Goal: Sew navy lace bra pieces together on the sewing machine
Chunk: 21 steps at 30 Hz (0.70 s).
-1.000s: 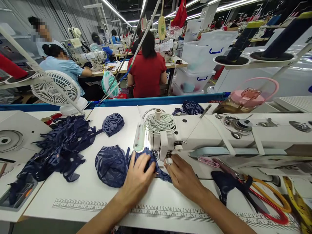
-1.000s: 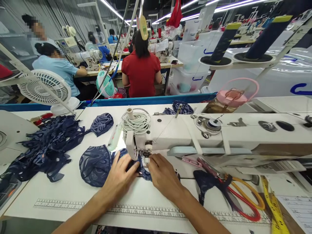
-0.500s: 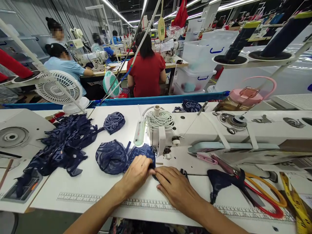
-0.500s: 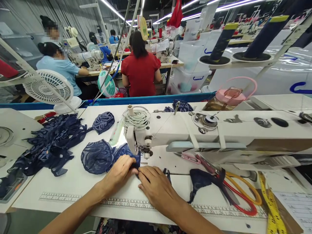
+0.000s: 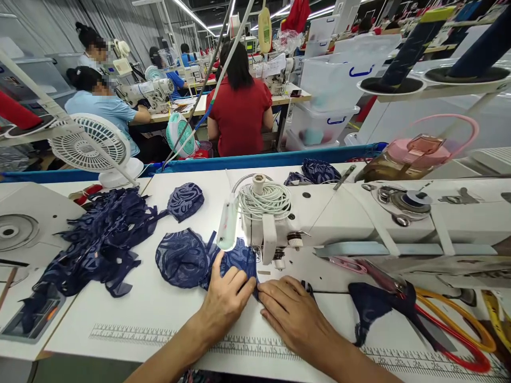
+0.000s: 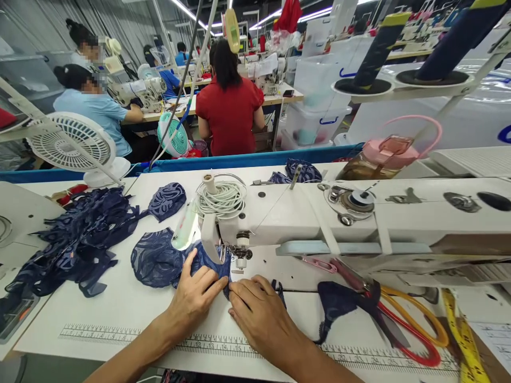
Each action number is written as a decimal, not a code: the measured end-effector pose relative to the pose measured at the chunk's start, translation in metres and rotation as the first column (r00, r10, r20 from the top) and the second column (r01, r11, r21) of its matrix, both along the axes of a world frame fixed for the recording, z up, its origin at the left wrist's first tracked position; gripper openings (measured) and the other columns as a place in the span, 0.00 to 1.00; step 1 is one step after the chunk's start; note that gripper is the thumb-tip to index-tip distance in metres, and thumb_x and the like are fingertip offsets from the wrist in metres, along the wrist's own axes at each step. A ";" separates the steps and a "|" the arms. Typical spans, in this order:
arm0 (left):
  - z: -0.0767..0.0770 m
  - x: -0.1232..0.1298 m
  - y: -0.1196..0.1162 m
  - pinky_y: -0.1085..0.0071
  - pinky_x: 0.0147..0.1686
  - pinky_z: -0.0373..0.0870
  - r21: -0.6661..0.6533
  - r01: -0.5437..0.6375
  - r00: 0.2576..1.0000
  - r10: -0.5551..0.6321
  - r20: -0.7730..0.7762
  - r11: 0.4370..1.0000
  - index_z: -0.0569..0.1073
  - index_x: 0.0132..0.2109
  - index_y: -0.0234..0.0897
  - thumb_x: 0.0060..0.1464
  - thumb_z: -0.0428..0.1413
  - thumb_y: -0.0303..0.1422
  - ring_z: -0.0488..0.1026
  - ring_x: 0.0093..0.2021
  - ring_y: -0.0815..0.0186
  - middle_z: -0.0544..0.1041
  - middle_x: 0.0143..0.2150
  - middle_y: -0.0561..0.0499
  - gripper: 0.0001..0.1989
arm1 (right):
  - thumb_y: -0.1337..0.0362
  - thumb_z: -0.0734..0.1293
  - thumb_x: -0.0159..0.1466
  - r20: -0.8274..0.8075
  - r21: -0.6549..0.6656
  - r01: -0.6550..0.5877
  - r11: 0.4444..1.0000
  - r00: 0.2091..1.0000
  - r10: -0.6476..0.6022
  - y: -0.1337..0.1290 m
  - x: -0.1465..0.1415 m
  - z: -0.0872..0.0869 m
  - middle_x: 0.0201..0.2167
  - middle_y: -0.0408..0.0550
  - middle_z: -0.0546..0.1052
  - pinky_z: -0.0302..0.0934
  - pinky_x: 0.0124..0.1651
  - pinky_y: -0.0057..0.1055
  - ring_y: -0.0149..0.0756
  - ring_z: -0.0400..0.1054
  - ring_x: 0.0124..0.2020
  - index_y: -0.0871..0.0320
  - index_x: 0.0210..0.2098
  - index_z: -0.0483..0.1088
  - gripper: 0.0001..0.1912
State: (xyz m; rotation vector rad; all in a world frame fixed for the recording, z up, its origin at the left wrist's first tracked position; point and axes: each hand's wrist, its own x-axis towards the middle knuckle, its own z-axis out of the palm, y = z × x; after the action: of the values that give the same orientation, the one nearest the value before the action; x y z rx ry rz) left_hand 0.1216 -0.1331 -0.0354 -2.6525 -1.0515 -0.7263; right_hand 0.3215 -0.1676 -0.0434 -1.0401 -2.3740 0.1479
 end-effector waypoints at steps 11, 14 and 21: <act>-0.003 0.006 0.021 0.38 0.61 0.48 -0.011 -0.029 1.000 0.029 -0.006 1.000 0.73 0.46 0.34 0.57 0.46 0.18 0.70 0.37 0.64 0.76 0.35 0.50 0.16 | 0.63 0.57 0.71 0.015 -0.009 0.079 0.997 0.997 -0.078 0.009 0.001 0.000 0.53 0.53 0.73 0.53 0.58 0.46 0.44 0.65 0.54 0.61 0.53 0.67 0.15; 0.004 0.005 0.018 0.37 0.60 0.51 -0.061 -0.083 0.996 0.084 0.006 0.995 0.73 0.47 0.35 0.56 0.45 0.17 0.69 0.37 0.63 0.75 0.34 0.50 0.18 | 0.62 0.59 0.70 0.027 -0.008 0.048 0.999 0.998 -0.048 0.010 -0.002 0.008 0.53 0.54 0.73 0.55 0.57 0.45 0.45 0.66 0.52 0.62 0.52 0.67 0.15; 0.006 0.011 0.008 0.37 0.62 0.47 -0.059 -0.113 0.993 0.114 0.027 0.992 0.73 0.44 0.38 0.58 0.45 0.19 0.69 0.34 0.66 0.74 0.32 0.52 0.16 | 0.70 0.59 0.67 0.012 -0.007 0.016 1.000 1.000 -0.016 0.015 -0.001 0.011 0.45 0.52 0.75 0.61 0.51 0.41 0.40 0.69 0.45 0.60 0.46 0.70 0.11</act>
State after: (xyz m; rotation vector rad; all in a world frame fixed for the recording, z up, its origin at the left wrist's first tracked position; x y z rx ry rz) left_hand 0.1330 -0.1252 -0.0293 -2.6111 -1.2383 -0.7252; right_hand 0.3208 -0.1529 -0.0328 -1.0655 -2.3766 0.1451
